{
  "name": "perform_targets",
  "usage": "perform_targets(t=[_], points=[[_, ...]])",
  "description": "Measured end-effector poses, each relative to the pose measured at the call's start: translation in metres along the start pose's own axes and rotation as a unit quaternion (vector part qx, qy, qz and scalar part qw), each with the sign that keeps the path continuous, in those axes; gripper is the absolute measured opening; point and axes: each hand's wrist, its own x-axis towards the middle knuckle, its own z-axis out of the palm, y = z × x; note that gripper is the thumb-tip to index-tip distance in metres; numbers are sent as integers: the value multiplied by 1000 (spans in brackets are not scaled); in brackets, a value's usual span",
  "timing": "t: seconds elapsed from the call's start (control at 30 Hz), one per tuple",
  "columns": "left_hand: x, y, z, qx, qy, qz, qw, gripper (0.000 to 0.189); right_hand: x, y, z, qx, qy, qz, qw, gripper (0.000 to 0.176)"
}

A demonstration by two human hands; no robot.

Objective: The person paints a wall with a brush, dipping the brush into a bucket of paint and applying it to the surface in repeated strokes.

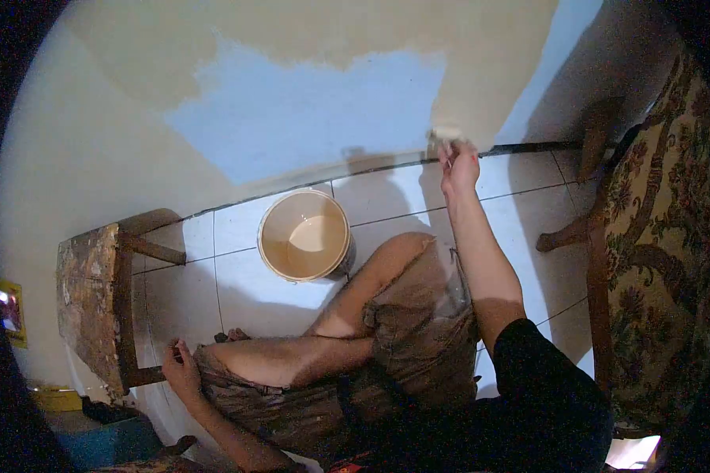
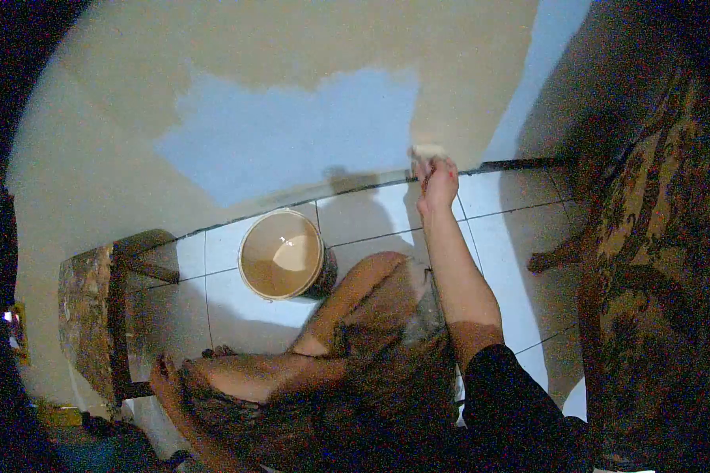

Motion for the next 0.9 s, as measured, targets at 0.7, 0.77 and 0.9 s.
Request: perform_targets(t=[0.7, 0.77, 0.9], points=[[11, -24, 14, -5, -29, -33, 999, 41, 14, 35, -46, -81, 38, 62, 994, 23], [6, -18, 7, -30, -16, -33, 999, 40, 16, 32, -29, 45, 0, -15, 999, 20], [9, -10, 5, 34, -29, -42, 998, 41, -44, -23, -3, 82, -21, -56, 995, 21]])
